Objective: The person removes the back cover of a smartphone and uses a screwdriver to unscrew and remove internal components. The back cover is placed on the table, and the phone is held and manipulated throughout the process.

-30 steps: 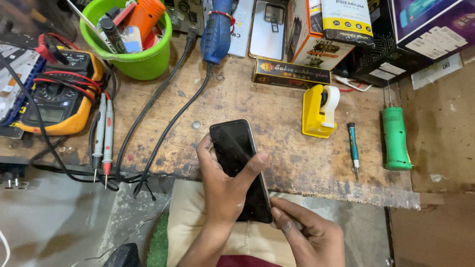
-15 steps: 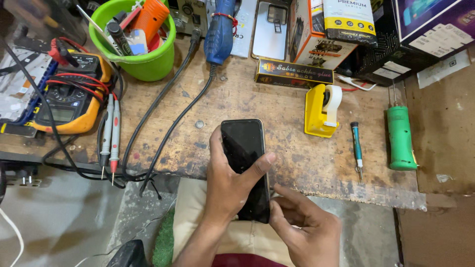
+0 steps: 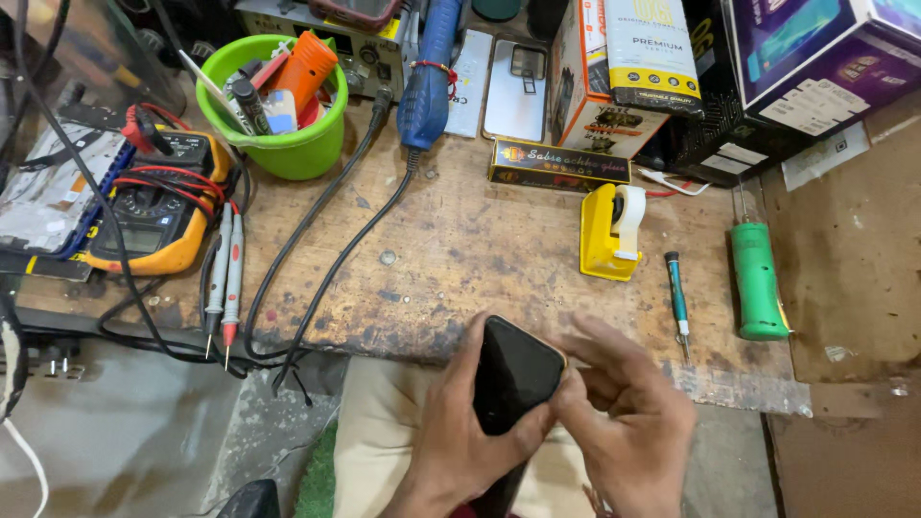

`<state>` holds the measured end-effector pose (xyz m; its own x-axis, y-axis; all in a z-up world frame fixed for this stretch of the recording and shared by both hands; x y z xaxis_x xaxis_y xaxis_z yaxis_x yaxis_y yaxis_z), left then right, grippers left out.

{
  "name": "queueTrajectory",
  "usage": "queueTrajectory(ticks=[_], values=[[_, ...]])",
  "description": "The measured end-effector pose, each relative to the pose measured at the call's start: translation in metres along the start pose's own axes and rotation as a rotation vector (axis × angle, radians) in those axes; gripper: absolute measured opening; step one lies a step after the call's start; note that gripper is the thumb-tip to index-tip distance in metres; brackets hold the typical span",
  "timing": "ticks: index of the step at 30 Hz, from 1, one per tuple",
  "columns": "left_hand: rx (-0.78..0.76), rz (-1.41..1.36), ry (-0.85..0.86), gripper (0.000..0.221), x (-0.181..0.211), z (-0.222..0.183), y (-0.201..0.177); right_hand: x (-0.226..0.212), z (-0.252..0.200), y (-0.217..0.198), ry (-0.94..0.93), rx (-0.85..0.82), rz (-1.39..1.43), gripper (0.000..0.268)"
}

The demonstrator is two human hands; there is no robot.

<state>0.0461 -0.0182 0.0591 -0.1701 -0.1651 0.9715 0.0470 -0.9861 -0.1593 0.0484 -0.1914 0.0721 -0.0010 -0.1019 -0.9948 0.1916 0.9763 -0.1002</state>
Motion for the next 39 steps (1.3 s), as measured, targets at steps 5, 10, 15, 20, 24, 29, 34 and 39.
queueTrajectory(ticks=[5, 10, 15, 20, 24, 29, 34, 39], values=[[-0.070, 0.083, 0.095, 0.111, 0.004, -0.012, -0.009, 0.024, -0.017, -0.024, 0.114, -0.018, -0.014, 0.026], [-0.185, 0.156, 0.346, 0.105, 0.029, -0.017, -0.020, 0.045, -0.029, -0.038, 0.239, -0.219, 0.148, 0.042], [-0.543, 0.349, 0.363, 0.109, 0.019, -0.025, -0.016, 0.061, -0.045, -0.044, 0.344, -0.427, 0.205, 0.064], [-0.685, 0.452, 0.471, 0.076, 0.016, -0.045, 0.004, 0.064, -0.045, -0.052, 0.282, -0.422, 0.182, 0.071], [-0.621, 0.321, 0.425, 0.072, 0.018, -0.037, 0.001, 0.091, -0.044, -0.070, 0.403, -0.289, 0.046, 0.054], [-0.256, 0.423, 0.607, 0.105, 0.052, -0.017, -0.035, 0.051, -0.038, -0.104, 0.088, -0.078, -0.231, 0.041], [0.083, -0.377, 0.057, 0.123, 0.044, -0.004, -0.015, 0.013, -0.061, -0.086, 0.015, 0.307, -0.268, 0.038], [0.217, -1.033, -0.332, 0.111, 0.014, 0.003, 0.021, 0.103, -0.055, -0.047, 0.870, -0.043, 0.252, 0.036]])
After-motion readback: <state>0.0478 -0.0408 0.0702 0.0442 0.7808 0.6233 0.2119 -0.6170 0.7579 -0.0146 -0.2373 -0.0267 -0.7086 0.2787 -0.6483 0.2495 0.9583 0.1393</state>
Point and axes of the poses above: each hand's wrist, its own z-axis towards the middle knuckle, its own y-axis out of the palm, x = y × z, the point moved 7 cm from there along z, towards the middle knuckle, and after that the axes turned 3 degrees about y, right-handed, at the moved point
